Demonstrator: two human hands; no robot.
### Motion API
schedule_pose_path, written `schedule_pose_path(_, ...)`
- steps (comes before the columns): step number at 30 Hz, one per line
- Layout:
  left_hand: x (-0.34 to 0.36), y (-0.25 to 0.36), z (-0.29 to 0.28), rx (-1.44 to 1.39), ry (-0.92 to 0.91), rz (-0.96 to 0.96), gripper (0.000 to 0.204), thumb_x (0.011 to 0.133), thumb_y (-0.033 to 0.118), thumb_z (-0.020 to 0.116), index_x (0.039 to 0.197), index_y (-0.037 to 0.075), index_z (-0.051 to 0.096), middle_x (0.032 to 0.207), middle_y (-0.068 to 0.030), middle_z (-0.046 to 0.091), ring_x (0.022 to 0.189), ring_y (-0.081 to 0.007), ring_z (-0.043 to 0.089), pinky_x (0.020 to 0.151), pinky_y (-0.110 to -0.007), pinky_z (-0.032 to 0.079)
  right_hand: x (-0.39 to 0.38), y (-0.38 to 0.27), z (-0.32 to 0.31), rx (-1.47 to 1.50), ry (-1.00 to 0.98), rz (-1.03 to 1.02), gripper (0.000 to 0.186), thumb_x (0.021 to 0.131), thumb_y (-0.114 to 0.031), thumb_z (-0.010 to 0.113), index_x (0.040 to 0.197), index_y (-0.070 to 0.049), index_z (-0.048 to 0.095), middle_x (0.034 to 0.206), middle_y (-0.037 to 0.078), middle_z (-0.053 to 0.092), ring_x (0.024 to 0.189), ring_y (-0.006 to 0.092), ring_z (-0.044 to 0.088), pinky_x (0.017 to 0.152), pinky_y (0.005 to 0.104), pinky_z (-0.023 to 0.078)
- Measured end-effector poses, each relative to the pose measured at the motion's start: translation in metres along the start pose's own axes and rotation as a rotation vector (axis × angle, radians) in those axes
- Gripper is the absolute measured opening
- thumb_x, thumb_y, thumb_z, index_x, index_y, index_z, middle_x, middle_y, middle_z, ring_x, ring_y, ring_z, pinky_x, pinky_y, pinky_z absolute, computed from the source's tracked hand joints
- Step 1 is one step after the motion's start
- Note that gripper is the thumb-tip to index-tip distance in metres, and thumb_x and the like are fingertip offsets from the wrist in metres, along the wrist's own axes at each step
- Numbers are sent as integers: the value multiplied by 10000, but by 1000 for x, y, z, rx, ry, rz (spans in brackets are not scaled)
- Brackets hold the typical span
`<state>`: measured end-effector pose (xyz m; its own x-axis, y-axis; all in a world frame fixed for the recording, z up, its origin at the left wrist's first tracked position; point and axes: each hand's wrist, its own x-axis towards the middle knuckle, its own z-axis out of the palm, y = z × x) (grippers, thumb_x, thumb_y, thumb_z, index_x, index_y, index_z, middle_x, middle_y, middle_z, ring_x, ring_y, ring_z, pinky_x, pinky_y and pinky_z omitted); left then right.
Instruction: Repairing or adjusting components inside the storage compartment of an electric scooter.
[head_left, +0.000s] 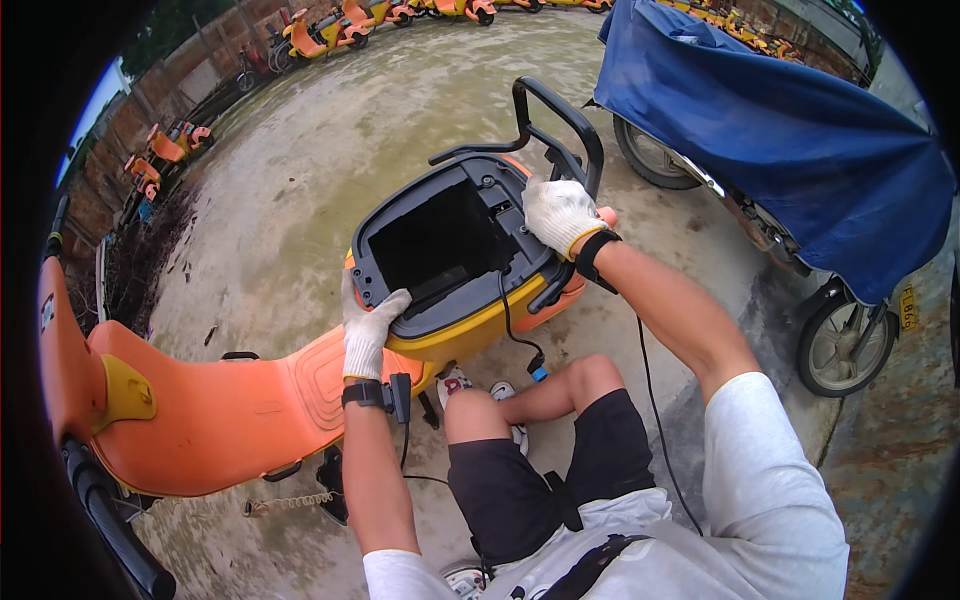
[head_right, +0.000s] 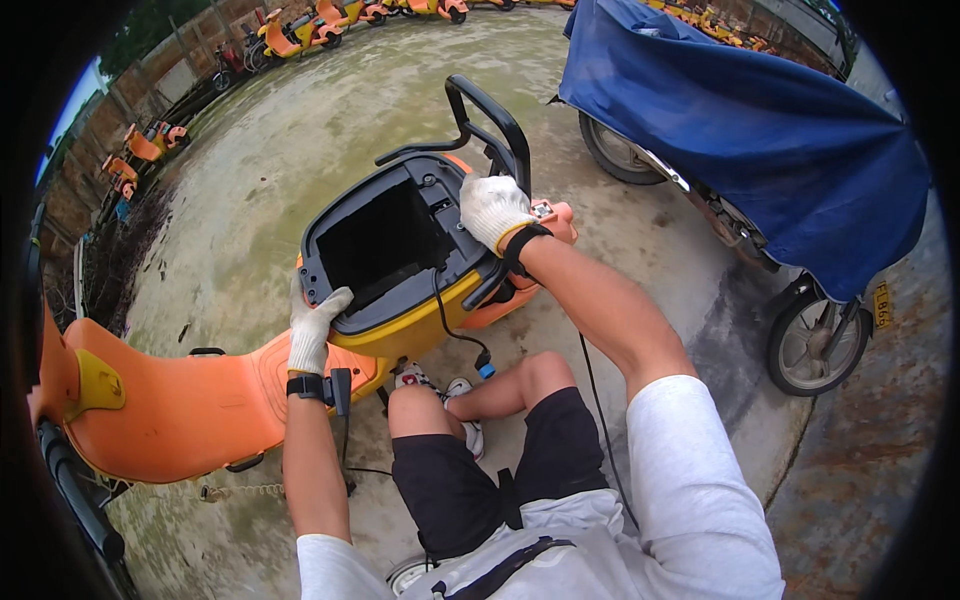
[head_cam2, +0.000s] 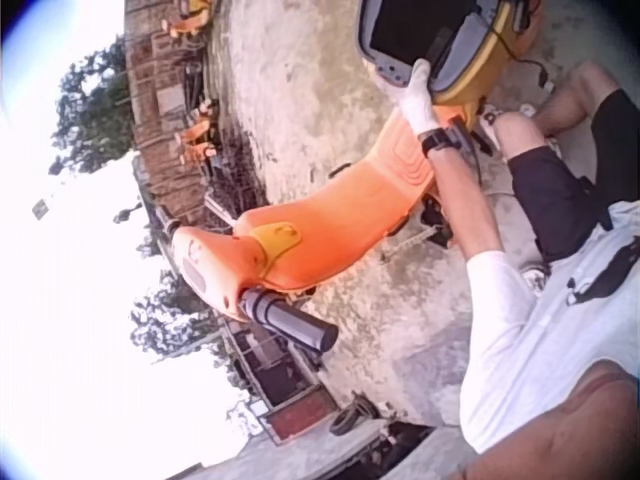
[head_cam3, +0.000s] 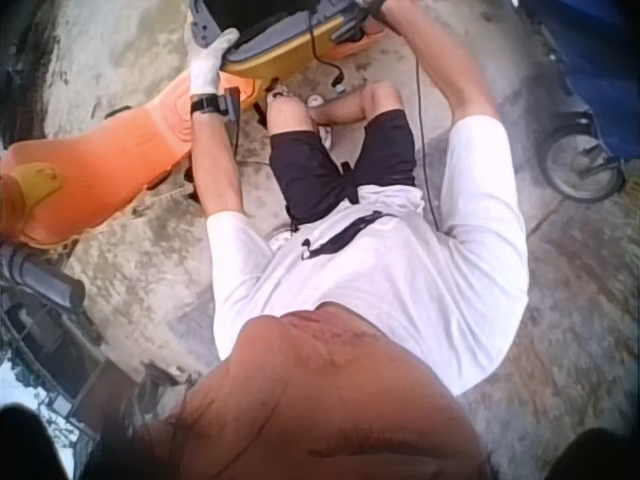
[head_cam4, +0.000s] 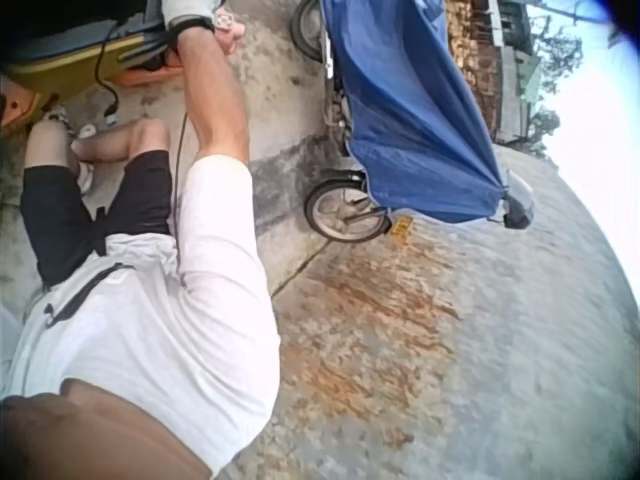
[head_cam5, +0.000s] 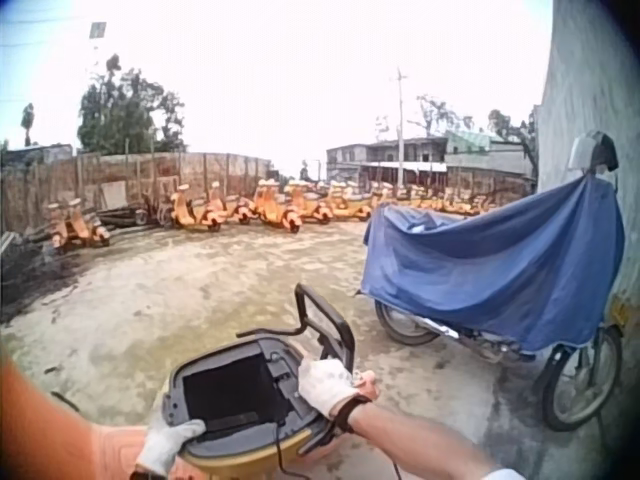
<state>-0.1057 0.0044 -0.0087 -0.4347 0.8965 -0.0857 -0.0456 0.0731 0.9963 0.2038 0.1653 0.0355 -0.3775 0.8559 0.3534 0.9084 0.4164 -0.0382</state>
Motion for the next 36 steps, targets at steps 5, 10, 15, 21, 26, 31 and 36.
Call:
schedule_pose_path(5,0,4,3,-25,-48,41,1040,805,-91,845,1655,6,255,1321,-189,692,1067,-254,761,938,-382,644,3,-1,-7,84,-168,111,255,952,-149,631,1116,36,693,993,288,764,959,462,763,833,537,621)
schedule_pose_path(10,-3,4,7,128,81,33,970,815,-45,864,1623,0,330,1330,-167,695,1059,-229,756,959,-349,616,1,-5,-2,167,-94,203,245,973,-131,590,1140,21,688,992,294,757,915,464,767,779,552,621)
schedule_pose_path(15,-8,4,9,85,72,32,904,809,6,897,1576,5,418,1289,-125,718,1095,-205,729,980,-348,598,-2,-2,11,143,79,97,232,895,-135,652,1036,48,651,760,237,740,718,412,765,674,495,613)
schedule_pose_path(21,-3,-3,9,134,109,82,858,823,24,900,1553,-2,449,1272,-123,723,1075,-197,732,989,-340,589,-1,-1,17,246,103,152,229,889,-127,642,1027,56,657,746,237,735,707,414,762,663,506,612)
schedule_pose_path(26,4,-14,2,115,104,95,852,811,55,922,1531,-14,471,1275,-122,723,1072,-197,730,986,-334,586,-3,-3,7,211,103,106,224,909,-127,632,1045,51,621,759,263,734,747,429,766,718,506,615)
schedule_pose_path(31,15,-18,1,114,119,46,967,749,14,950,1564,-25,432,1319,-141,710,1091,-214,729,989,-355,592,-18,-7,-10,279,159,64,211,972,-103,568,1157,-27,633,1040,254,729,939,457,735,818,526,598)
schedule_pose_path(36,23,-33,-4,115,147,78,1013,710,68,980,1568,-18,449,1364,-147,690,1152,-232,708,1001,-359,585,-101,-8,-15,827,379,104,120,1023,-67,599,1143,-69,588,985,151,752,914,397,734,783,488,566)
